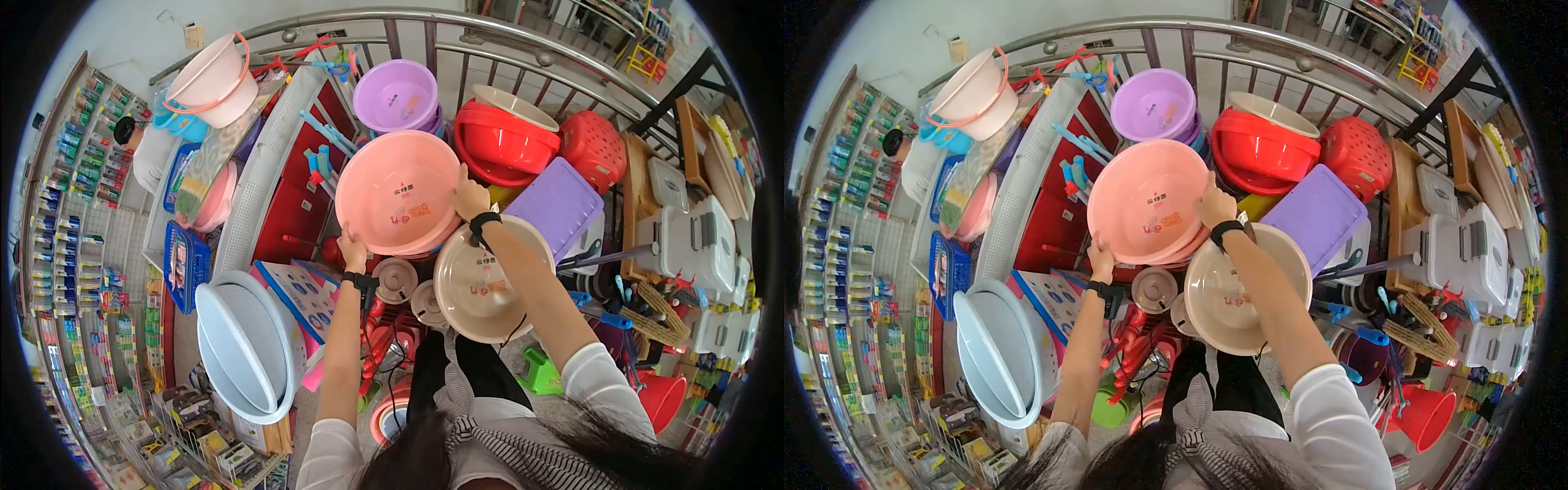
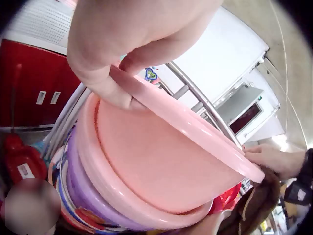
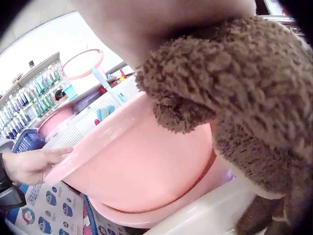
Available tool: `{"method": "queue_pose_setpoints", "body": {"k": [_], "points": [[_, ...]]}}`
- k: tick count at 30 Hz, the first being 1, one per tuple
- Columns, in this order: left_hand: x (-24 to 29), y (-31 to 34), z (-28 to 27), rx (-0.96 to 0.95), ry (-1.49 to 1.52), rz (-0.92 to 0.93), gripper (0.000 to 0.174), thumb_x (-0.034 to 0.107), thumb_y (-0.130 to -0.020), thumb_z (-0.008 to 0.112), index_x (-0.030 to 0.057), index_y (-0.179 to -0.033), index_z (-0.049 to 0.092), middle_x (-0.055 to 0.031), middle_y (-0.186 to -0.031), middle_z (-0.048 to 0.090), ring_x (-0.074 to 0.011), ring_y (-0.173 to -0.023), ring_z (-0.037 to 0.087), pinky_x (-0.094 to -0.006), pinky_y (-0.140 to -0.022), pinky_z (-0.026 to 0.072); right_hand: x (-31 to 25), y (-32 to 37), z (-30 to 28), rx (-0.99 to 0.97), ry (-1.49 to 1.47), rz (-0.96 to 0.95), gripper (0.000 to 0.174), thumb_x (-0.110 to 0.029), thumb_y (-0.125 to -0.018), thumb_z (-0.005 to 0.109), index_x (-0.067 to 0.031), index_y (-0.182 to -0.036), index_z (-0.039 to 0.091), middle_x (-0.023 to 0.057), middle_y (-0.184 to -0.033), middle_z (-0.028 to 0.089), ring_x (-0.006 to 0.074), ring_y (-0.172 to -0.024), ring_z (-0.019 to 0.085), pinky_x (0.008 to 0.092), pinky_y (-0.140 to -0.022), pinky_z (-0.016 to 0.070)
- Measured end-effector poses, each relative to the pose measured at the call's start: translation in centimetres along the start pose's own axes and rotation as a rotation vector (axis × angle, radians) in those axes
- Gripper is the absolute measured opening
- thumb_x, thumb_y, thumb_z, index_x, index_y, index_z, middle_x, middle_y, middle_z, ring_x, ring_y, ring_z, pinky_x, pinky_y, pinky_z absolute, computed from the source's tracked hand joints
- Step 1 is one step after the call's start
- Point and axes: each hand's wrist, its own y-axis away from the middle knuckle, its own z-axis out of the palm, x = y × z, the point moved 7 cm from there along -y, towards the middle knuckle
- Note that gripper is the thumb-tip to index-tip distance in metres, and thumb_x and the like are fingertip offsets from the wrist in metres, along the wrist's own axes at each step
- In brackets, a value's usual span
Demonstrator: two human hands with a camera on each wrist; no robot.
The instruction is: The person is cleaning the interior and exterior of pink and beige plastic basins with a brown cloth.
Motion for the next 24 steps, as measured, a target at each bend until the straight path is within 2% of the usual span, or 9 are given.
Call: {"method": "queue_pose_setpoints", "body": {"k": [3,5,6,8,9,11,20,22,24], "points": [[-2.1,-2.6,1.0,-0.075,-0.154,0.0,0.053,0.008,-0.097,0.045,0.0083,-0.148,0.033,-0.0176,-0.134,0.037,-0.0259,-0.101,0.058,-0.0329,-0.065,0.0561,0.1,-0.8,1.5,-0.054,0.048,-0.029,0.074,-0.03,-0.081,0.06,-0.0008,-0.143,0.032,0.0221,-0.087,0.069,0.0385,-0.077,0.068,0.0478,-0.072,0.0544],[-2.4,-3.7,1.2,0.062,-0.467,0.028,0.062,0.01,-0.096,0.044,0.0114,-0.153,0.019,-0.0248,-0.137,0.029,-0.0334,-0.103,0.057,-0.0361,-0.06,0.0561,0.6,-1.6,2.9,-0.082,0.068,-0.001,0.076,-0.029,-0.081,0.061,-0.0002,-0.144,0.03,0.0228,-0.088,0.068,0.0394,-0.078,0.068,0.0487,-0.071,0.0541],[-1.3,-3.5,1.4,0.061,-0.466,0.031,0.062,0.01,-0.096,0.044,0.0114,-0.153,0.019,-0.0248,-0.137,0.029,-0.0334,-0.103,0.057,-0.0361,-0.06,0.0561,1.3,-2.0,4.1,-0.114,0.091,0.028,0.078,-0.029,-0.08,0.061,0.0003,-0.144,0.028,0.0235,-0.088,0.068,0.0403,-0.079,0.067,0.0497,-0.071,0.0539],[1.0,-1.7,1.7,-0.03,-0.312,-0.167,0.07,0.012,-0.095,0.045,0.0143,-0.154,0.008,-0.0309,-0.136,0.024,-0.0411,-0.112,0.051,-0.048,-0.075,0.0565,2.1,-2.2,5.5,-0.113,0.102,0.033,0.078,-0.03,-0.08,0.061,-0.0004,-0.144,0.027,0.0232,-0.088,0.068,0.04,-0.079,0.068,0.0495,-0.07,0.054],[1.9,-1.2,2.2,-0.029,-0.314,-0.167,0.07,0.012,-0.095,0.045,0.0143,-0.154,0.008,-0.0309,-0.136,0.024,-0.0411,-0.112,0.051,-0.048,-0.075,0.0565,2.4,-2.3,6.0,-0.113,0.111,0.037,0.077,-0.03,-0.081,0.062,-0.001,-0.144,0.027,0.0228,-0.088,0.068,0.0397,-0.079,0.068,0.0493,-0.07,0.0541],[2.9,-0.6,2.6,0.071,-0.334,-0.13,0.085,0.006,-0.083,0.058,0.0077,-0.152,0.008,-0.0287,-0.135,0.028,-0.0443,-0.11,0.055,-0.0444,-0.095,0.0482,3.0,-2.4,6.9,-0.159,0.14,0.074,0.073,-0.034,-0.085,0.058,-0.0039,-0.145,0.029,0.0197,-0.091,0.07,0.035,-0.08,0.069,0.0447,-0.071,0.0544],[-3.4,-2.4,4.1,0.027,-0.425,-0.27,0.089,0.017,-0.082,0.064,0.0066,-0.151,0.009,-0.0251,-0.138,0.038,-0.0435,-0.113,0.056,-0.0452,-0.093,0.0504,4.9,-2.0,9.4,-0.169,0.096,0.128,0.072,-0.025,-0.084,0.053,-0.0056,-0.147,0.024,0.02,-0.09,0.07,0.0355,-0.078,0.069,0.0462,-0.07,0.0543],[-1.6,-1.4,4.3,0.026,-0.484,-0.24,0.087,0.021,-0.084,0.063,0.0061,-0.151,0.01,-0.0254,-0.138,0.039,-0.0425,-0.113,0.056,-0.0452,-0.093,0.0504,4.9,-1.8,9.1,-0.145,0.064,0.121,0.078,-0.026,-0.082,0.062,-0.0064,-0.146,0.021,0.0215,-0.084,0.068,0.0395,-0.076,0.067,0.05,-0.069,0.0533],[-0.5,-0.3,4.5,0.021,-0.55,-0.216,0.085,0.025,-0.086,0.061,0.0055,-0.151,0.011,-0.0257,-0.138,0.039,-0.0415,-0.113,0.057,-0.0452,-0.093,0.0504,5.0,-1.8,9.1,-0.158,0.104,0.121,0.076,-0.023,-0.083,0.057,-0.0049,-0.147,0.021,0.0206,-0.086,0.069,0.0373,-0.076,0.068,0.0476,-0.069,0.054]]}}
